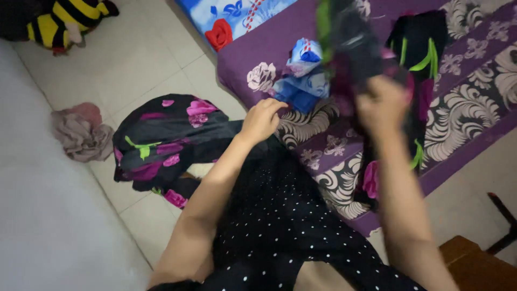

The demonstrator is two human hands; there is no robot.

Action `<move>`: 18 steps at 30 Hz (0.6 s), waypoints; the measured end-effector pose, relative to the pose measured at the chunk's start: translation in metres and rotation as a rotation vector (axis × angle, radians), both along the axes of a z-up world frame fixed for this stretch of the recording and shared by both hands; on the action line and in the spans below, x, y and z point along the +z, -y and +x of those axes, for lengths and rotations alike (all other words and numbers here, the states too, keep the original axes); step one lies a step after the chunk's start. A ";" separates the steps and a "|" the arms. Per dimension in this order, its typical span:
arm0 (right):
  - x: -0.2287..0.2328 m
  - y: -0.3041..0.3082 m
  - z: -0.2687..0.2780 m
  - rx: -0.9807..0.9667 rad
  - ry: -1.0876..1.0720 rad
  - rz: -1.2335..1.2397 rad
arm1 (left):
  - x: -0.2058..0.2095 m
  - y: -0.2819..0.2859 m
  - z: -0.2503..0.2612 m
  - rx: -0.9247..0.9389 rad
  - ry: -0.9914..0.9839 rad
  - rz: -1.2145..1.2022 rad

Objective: The person sits on the floor and inserts a white pillow into a blue floral pillowcase. They align the corners, push the pillow inside, and smooth the case. The person then folds a black floral cloth and places it on top of the finished pillow.

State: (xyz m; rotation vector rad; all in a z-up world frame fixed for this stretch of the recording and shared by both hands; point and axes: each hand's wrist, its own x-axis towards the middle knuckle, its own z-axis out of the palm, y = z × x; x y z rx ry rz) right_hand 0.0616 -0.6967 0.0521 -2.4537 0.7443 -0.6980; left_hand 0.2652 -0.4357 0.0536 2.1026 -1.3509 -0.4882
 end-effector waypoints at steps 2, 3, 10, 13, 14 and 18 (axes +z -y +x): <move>-0.048 -0.046 0.025 0.015 -0.252 0.167 | 0.001 0.009 -0.006 0.022 -0.039 0.063; -0.088 -0.066 0.021 0.020 -0.256 0.161 | -0.006 0.009 -0.010 0.028 -0.043 0.057; -0.292 -0.137 -0.035 0.529 -0.847 0.439 | -0.054 -0.040 -0.061 0.187 -0.045 0.241; -0.258 -0.137 -0.034 0.562 -0.791 0.451 | -0.059 -0.078 -0.096 0.328 -0.083 0.311; -0.245 -0.137 -0.028 0.545 -0.719 0.466 | -0.058 -0.089 -0.105 0.382 -0.114 0.374; -0.251 -0.129 -0.008 0.693 -0.578 0.449 | -0.055 -0.120 -0.137 0.555 -0.086 0.307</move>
